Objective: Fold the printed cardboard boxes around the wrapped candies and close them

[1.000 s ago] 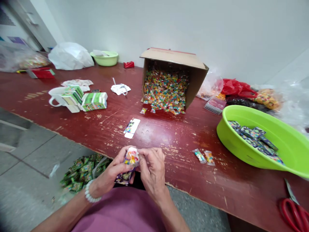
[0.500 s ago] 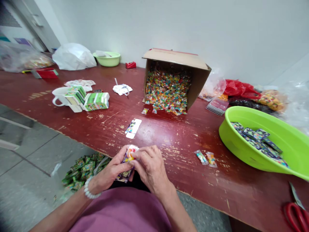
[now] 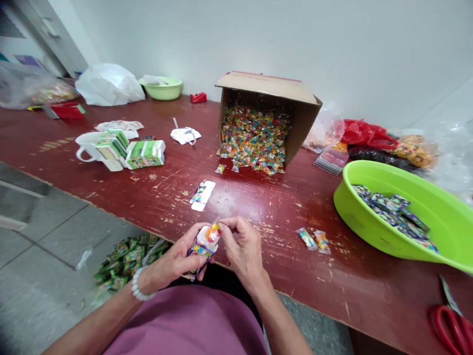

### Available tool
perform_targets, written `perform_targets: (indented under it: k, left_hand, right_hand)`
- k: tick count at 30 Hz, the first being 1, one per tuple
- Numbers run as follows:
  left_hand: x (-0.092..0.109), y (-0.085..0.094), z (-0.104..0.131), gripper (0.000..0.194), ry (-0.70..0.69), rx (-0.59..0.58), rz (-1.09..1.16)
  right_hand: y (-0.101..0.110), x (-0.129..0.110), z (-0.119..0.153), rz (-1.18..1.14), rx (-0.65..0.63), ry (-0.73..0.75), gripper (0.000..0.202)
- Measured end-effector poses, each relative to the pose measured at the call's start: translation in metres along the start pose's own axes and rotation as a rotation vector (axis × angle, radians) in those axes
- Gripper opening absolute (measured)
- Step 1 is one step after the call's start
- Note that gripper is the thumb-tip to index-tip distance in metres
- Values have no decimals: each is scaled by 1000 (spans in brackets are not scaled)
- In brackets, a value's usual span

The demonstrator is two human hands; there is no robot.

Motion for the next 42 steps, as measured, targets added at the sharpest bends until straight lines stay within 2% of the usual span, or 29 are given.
perform_targets:
  k: [3,6,9,12,15,18,20,22,26,27,30,36,39,42]
  left_hand:
    - [0,-2,0,51,3,-20,17]
    - [-2,-3,-1,51,-1,-22,60]
    - [-3,-5,-3,51,-3,-21,91]
    - [-4,-5,-4,55,1,7,85]
    - [-8,-3,-3,60,7,44,106]
    - [-15,-1,-2,52,23,56,274]
    - [-18,1,-2,43,33,111,418]
    - [-19,2,-4,43,45,178,523]
    - [-12,1,-5,45,66,235,575]
    - [-10,1,-5,45,62,252,570]
    - [-9,1,-4,42,16,302,547]
    - [-12,-1,-3,47,-59,284,447]
    - [-14,1,-3,50,-54,272,403]
    - [-17,4,-1,52,-24,252,367]
  right_hand:
    - [4,-9,2,213,80,235,6]
    - [6,-21,6,359,88,469,9]
    - [2,-29,9,457,56,568,10]
    - [-4,-32,12,491,-54,579,15]
    - [-7,-29,13,394,-233,443,16]
    - [-7,-28,14,314,-338,295,15]
    - [-9,-29,15,311,-347,265,17]
    - [-12,-29,17,251,-305,246,21]
    - [-17,-21,22,69,11,109,27]
    - [-19,-18,23,19,44,66,24]
    - [-29,-10,27,-214,-47,-68,8]
    - [-35,-6,22,-615,-281,-326,26]
    - [-34,-8,16,-739,-284,-399,30]
    - [-33,-7,13,-688,-286,-388,44]
Point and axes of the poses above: each hand's wrist, its own z-axis away from the middle knuckle, its own y-axis out of the back of the hand, x = y × z, the point moved 3 cm from there along -z, towards the middle knuckle
